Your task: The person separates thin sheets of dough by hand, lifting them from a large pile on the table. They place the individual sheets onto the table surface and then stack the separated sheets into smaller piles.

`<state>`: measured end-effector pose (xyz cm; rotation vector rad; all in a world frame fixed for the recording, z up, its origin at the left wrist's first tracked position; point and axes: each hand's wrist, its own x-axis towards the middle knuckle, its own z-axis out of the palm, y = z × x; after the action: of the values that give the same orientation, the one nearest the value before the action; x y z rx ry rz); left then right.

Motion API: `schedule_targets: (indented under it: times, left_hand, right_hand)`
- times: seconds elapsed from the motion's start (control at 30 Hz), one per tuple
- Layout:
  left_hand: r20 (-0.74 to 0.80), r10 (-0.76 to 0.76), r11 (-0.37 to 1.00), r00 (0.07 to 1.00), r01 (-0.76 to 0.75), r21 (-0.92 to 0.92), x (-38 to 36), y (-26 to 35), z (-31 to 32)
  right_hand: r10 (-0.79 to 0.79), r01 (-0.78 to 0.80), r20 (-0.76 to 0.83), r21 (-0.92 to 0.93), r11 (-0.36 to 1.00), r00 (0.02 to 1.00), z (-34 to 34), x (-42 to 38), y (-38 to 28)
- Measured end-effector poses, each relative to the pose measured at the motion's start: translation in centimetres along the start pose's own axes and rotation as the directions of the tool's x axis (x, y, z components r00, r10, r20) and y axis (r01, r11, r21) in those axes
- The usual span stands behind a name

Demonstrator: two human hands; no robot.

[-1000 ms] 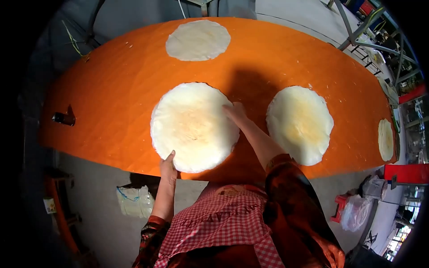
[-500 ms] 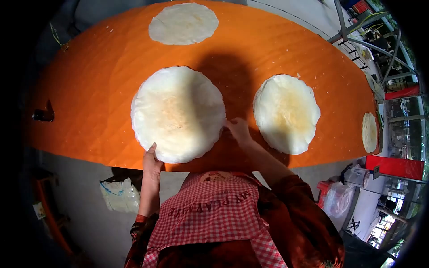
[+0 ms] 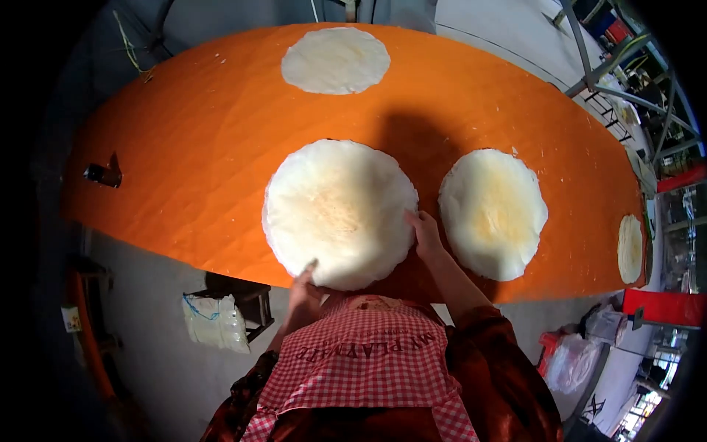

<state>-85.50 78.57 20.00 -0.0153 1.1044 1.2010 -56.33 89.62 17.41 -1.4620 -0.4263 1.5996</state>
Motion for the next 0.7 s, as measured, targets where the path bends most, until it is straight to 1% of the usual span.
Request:
schedule_targets:
  times: [0.03, 0.07, 0.13, 0.2, 0.23, 0.33, 0.37, 0.43, 0.47, 0.53, 0.57, 0.63, 0.67, 0.7]
  left_hand:
    - [-0.05, 0.074, 0.995, 0.996, -0.07, 0.07, -0.3, 1.7, 0.5]
    - [-0.096, 0.168, 0.981, 0.981, -0.158, 0.11, 0.4, 2.5, -0.2]
    - [-0.172, 0.269, 0.963, 0.948, -0.263, 0.056, 1.4, 4.1, -0.9]
    - [-0.187, 0.351, 0.931, 0.917, -0.321, 0.173, 3.7, 5.8, -1.3]
    - [-0.219, 0.419, 0.904, 0.881, -0.382, 0.191, 4.9, 6.4, -1.0]
    - [-0.168, 0.377, 0.888, 0.911, -0.304, 0.345, 6.6, 8.5, 0.3]
    - [-0.136, 0.362, 0.873, 0.922, -0.284, 0.397, 7.5, 8.5, 0.4]
    - [-0.165, 0.38, 0.848, 0.91, -0.272, 0.454, 8.4, 8.0, 0.2]
    - [-0.175, 0.388, 0.834, 0.905, -0.264, 0.485, 8.6, 7.8, 0.3]
    - [-0.179, 0.362, 0.861, 0.915, -0.254, 0.44, 7.6, 6.8, 0.0]
    - [-0.182, 0.347, 0.874, 0.92, -0.246, 0.42, 6.9, 6.2, -0.3]
    - [-0.135, 0.342, 0.88, 0.93, -0.266, 0.393, 6.6, 5.1, -1.4]
    - [-0.106, 0.341, 0.882, 0.934, -0.279, 0.379, 6.4, 4.9, -1.5]
    - [-0.137, 0.275, 0.922, 0.952, -0.22, 0.318, 6.2, 5.0, -1.6]
  right_hand:
    - [-0.002, 0.0, -0.025, -0.058, 0.998, 1.0, -0.4, 0.2, 0.3]
    - [-0.014, 0.012, -0.03, -0.043, 0.999, 0.999, -0.3, 0.1, 0.4]
    - [-0.048, 0.047, -0.036, -0.007, 0.999, 0.998, 0.3, 0.3, 0.4]
    - [-0.039, 0.038, -0.066, -0.013, 0.999, 0.997, 0.5, 0.8, 0.3]
    - [-0.03, 0.029, -0.084, -0.017, 0.999, 0.996, 0.5, 0.9, 0.4]
    - [-0.031, 0.039, -0.114, 0.072, 0.997, 0.993, 0.9, 0.8, 0.5]
    - [-0.057, 0.063, -0.09, 0.062, 0.996, 0.994, 1.3, 0.7, 0.5]
    - [-0.107, 0.11, -0.047, 0.048, 0.993, 0.993, 2.2, 0.1, 0.1]
    - [-0.16, 0.159, -0.024, -0.04, 0.986, 0.987, 2.6, 0.0, -0.6]
    - [-0.256, 0.256, 0.029, -0.205, 0.945, 0.966, 3.4, 0.1, -2.7]
    - [-0.24, 0.243, 0.044, -0.235, 0.941, 0.97, 3.5, 0.5, -3.7]
    - [-0.195, 0.205, 0.061, -0.287, 0.936, 0.979, 2.7, 1.0, -4.9]
    - [-0.128, 0.139, 0.064, -0.203, 0.969, 0.99, 1.7, 1.7, -4.1]
    - [-0.065, 0.074, 0.075, -0.122, 0.99, 0.995, 0.6, 3.1, -2.9]
